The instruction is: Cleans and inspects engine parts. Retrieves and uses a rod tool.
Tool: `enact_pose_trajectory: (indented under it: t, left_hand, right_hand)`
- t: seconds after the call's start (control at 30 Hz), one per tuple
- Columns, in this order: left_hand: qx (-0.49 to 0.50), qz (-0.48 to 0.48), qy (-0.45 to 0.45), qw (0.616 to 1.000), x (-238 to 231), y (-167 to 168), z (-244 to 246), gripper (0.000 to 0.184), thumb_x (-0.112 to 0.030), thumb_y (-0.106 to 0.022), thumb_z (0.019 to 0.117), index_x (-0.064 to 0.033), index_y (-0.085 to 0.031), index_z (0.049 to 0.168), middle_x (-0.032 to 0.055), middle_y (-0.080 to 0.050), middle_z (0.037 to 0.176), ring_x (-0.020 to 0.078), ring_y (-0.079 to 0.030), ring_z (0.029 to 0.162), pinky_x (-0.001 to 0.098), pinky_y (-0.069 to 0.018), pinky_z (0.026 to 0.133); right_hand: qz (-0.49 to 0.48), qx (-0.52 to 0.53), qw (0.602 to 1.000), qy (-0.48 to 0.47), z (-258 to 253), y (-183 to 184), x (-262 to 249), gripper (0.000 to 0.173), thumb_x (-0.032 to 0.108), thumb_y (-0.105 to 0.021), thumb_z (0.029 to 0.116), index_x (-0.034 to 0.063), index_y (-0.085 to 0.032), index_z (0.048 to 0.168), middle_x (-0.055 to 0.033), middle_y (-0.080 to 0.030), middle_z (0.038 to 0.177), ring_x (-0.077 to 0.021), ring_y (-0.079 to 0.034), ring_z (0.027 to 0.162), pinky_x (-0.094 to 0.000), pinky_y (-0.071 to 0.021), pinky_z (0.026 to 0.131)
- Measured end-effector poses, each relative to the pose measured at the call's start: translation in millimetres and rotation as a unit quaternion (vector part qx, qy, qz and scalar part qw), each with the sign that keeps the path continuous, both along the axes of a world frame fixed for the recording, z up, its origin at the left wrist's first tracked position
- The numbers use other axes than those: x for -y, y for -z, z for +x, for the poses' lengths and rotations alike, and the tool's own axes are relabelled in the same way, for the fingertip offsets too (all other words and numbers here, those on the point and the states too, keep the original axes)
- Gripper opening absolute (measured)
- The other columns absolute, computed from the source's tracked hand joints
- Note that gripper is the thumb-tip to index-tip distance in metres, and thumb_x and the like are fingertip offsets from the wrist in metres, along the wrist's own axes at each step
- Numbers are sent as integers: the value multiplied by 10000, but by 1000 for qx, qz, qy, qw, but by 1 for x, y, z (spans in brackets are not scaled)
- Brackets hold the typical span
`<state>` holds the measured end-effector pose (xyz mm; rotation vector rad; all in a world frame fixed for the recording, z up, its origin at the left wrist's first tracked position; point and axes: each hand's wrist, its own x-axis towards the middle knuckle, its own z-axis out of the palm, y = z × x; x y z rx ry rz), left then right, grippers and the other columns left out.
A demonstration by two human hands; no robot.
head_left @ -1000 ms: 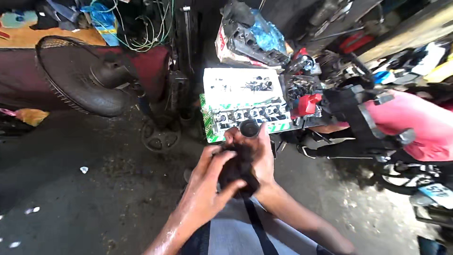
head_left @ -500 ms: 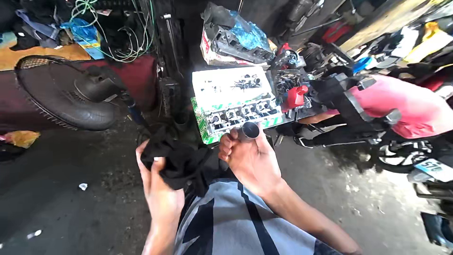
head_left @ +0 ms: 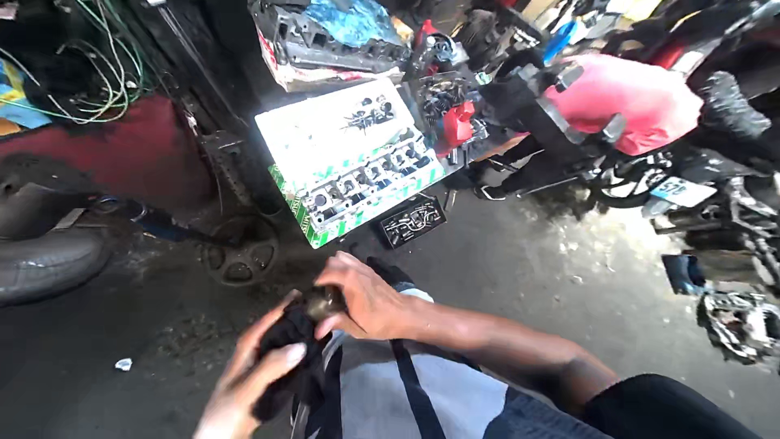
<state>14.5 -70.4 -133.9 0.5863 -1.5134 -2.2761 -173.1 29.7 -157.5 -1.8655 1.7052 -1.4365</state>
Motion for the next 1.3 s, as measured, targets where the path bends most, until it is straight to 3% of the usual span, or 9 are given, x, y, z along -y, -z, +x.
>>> enact_pose_trajectory:
  t: [0.13,0.3,0.43,0.5,0.6,0.73,0.9,1.03,1.3]
  left_hand:
    - [-58,264,-4,963,4,6,0,329,-231,-723,852,-171,-761,1173,31,-757,1090,121,-713,1009,307,-588,893]
    - [145,-266,-82,949,-30,-5,-42,459,-260,-708,897,-189,-600,1337,-138,-692,1227,-65,-635,1101,191,-555,963]
    - [204,-627,-71,749,-22,26,-65,268,-333,-588,945,-209,-690,1159,143,-635,1119,251,-632,1032,369,-549,829]
    - [216,-655,-73,720,-23,33,-68,285,-322,-607,943,-272,-674,1215,169,-623,1095,314,-627,1007,416,-539,823]
    - [242,-589,-184,749,-29,53,-55,312,-372,-562,950,-231,-653,1212,163,-603,1177,238,-605,1102,343,-516,934]
    - [226,-325,-342,852,-42,102,-8,476,-598,-578,961,-143,-688,873,-7,-605,1154,40,-567,1095,225,-500,930]
    - [261,-210,-384,860,-68,134,9,209,-204,-612,944,-63,-682,807,2,-669,997,50,-626,978,228,-536,871]
    - [287,-235,-327,869,-62,149,12,288,-169,-614,907,-19,-668,1148,60,-682,1064,90,-650,993,274,-558,882]
    - [358,-268,-302,842,-44,178,102,447,-71,-573,791,17,-645,1223,221,-629,1227,346,-609,1152,532,-511,973]
  right_hand:
    - [-112,-146,977,-108,-34,2,19,237,270,-691,987,82,-665,1129,-137,-669,982,-287,-630,877,-379,-526,785]
    - [41,210,962,-169,-56,-1,14,432,281,-631,1020,-96,-552,1216,-161,-673,1007,-163,-675,934,-300,-576,856]
    - [298,550,752,-206,-79,-3,3,158,249,-504,1060,117,-504,1147,81,-528,777,8,-482,620,-181,-424,570]
    - [361,603,682,-203,-96,7,1,122,293,-492,1063,175,-518,1079,106,-491,710,4,-427,547,-177,-375,508]
    - [319,462,811,-165,-128,22,0,223,294,-491,1071,106,-548,1177,89,-546,813,8,-487,642,-180,-429,582]
    - [281,229,930,-60,-177,42,7,335,221,-647,990,-12,-565,1217,-51,-686,994,-86,-664,839,-280,-585,741]
    - [348,267,898,-31,-169,51,18,312,133,-653,949,5,-541,1212,-49,-685,973,-106,-678,799,-279,-591,718]
    - [406,279,869,-47,-130,61,23,348,156,-649,969,-1,-570,1269,-81,-701,1006,-157,-697,819,-311,-608,723]
    - [434,217,874,-30,-85,74,16,340,179,-676,968,-6,-612,1245,-73,-703,1010,-91,-669,797,-263,-580,714]
